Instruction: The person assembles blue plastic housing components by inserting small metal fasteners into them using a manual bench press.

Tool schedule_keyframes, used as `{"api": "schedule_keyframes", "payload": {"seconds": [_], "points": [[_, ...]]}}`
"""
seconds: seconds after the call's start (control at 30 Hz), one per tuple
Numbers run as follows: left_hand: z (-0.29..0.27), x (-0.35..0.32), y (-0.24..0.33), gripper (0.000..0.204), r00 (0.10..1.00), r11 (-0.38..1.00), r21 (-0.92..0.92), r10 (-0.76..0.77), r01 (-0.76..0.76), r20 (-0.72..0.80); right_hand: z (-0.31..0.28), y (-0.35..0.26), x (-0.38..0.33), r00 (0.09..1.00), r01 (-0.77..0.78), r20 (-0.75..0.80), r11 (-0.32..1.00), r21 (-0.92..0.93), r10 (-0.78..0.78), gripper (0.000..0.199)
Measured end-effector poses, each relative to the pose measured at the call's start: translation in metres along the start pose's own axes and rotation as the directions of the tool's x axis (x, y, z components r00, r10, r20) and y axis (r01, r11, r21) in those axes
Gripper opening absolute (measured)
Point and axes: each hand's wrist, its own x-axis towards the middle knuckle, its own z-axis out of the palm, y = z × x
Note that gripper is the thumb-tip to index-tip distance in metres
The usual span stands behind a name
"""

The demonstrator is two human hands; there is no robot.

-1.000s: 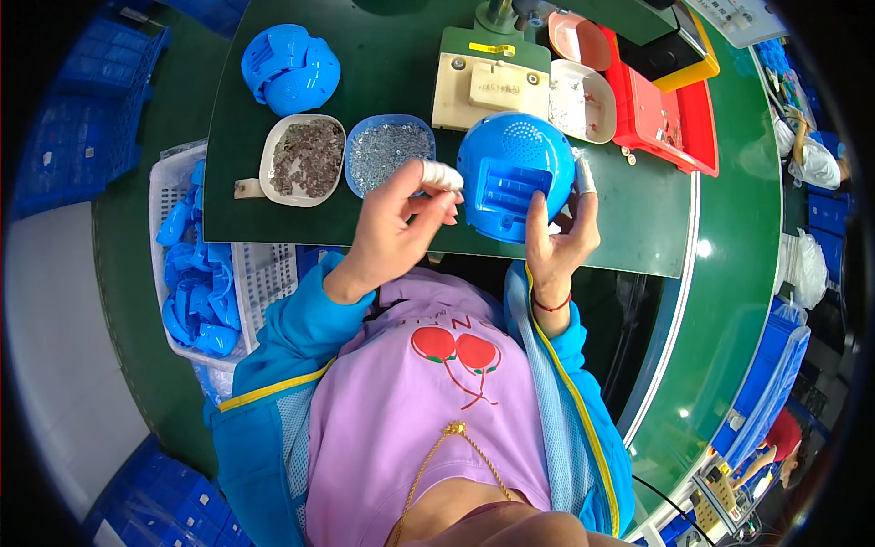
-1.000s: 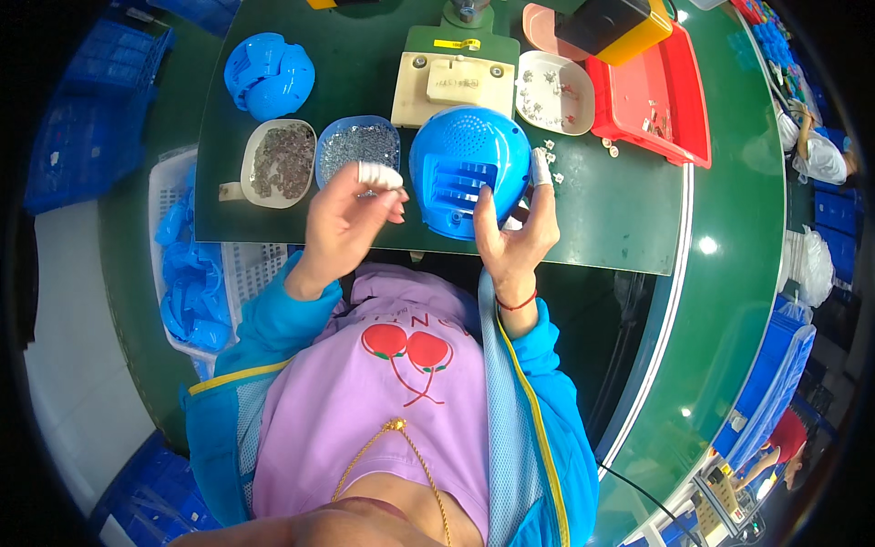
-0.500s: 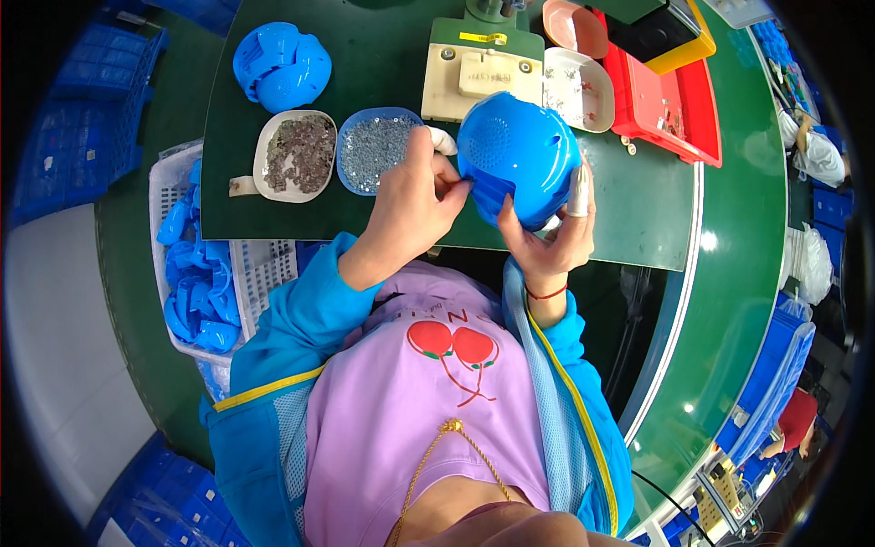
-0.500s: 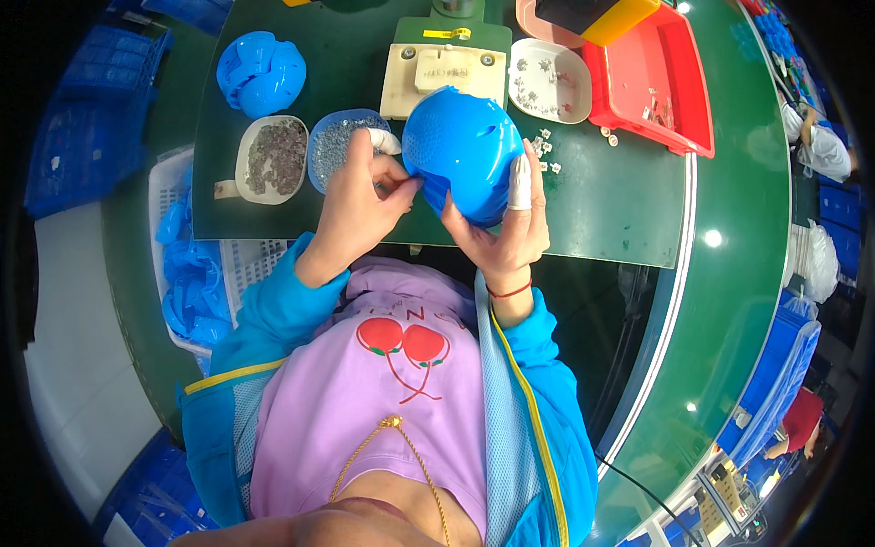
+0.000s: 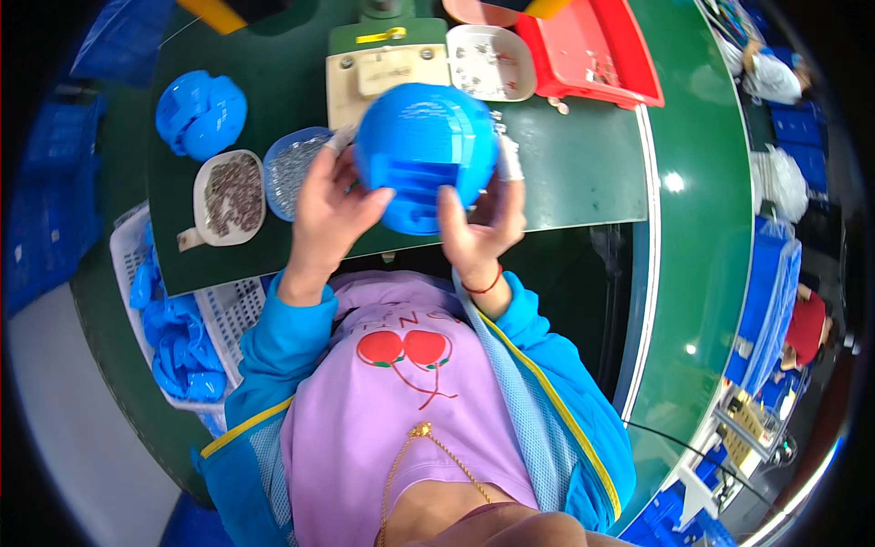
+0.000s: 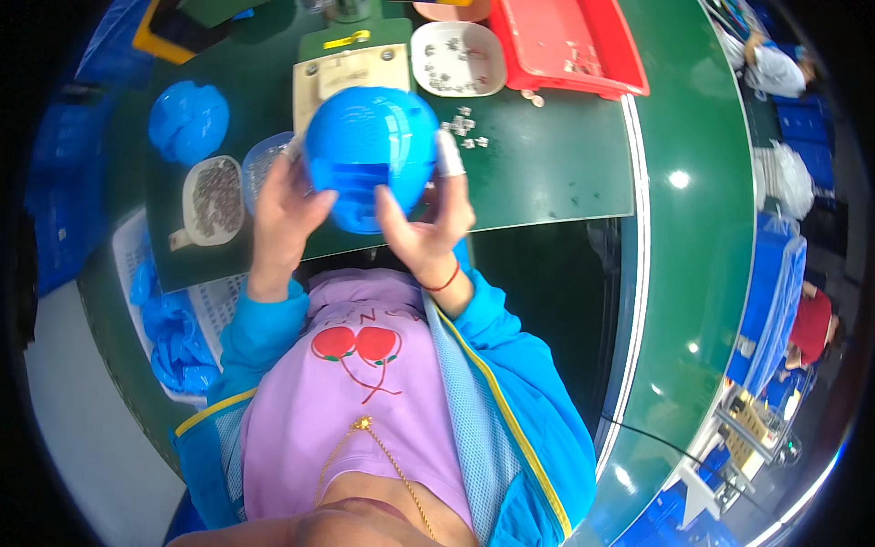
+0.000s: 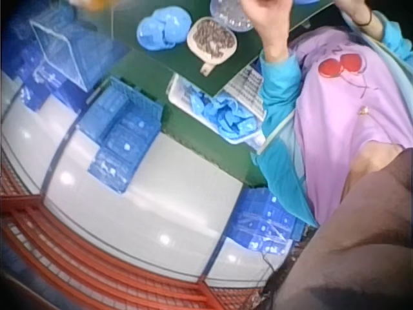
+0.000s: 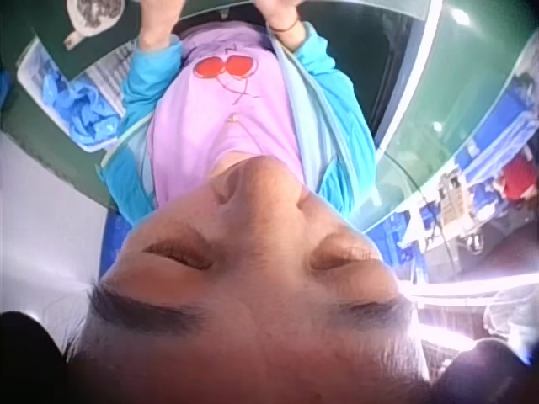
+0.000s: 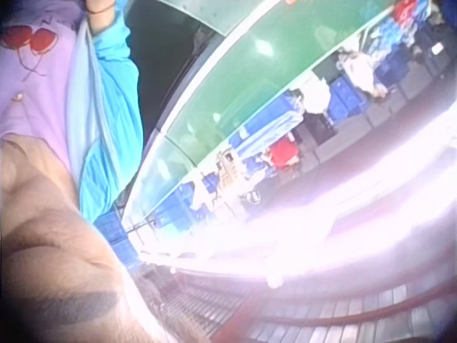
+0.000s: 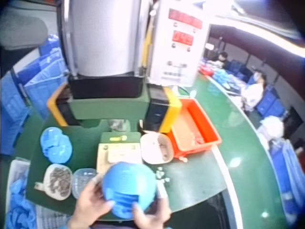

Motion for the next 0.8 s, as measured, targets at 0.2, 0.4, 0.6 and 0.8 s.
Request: {"api": "schedule_keyframes", "payload": {"seconds": [0.2,0.4,0.6,0.8], "points": [[-0.027,-0.008,0.006,0.063,0.977,0.943,-0.257,-0.214,0.213,0.026,-0.060,0.059,0.032,0.994,0.021,0.103,0.873,-0.487,0.033,0.027],[-0.014,-0.011,0.001,0.065,0.976,0.934,-0.293,-0.217,0.204,-0.014,-0.092,0.116,0.040,0.985,0.024,0.143,0.752,-0.659,0.094,0.020],[0.006,-0.014,-0.003,0.075,0.980,0.993,-0.104,0.033,-0.054,-0.195,-0.063,0.026,0.041,0.985,-0.170,-0.014,0.976,-0.139,0.170,0.012],[0.023,-0.018,0.006,0.087,0.943,0.959,0.136,0.270,-0.247,-0.195,-0.016,-0.028,0.042,0.939,0.329,0.174,0.921,-0.209,-0.295,0.025]]}}
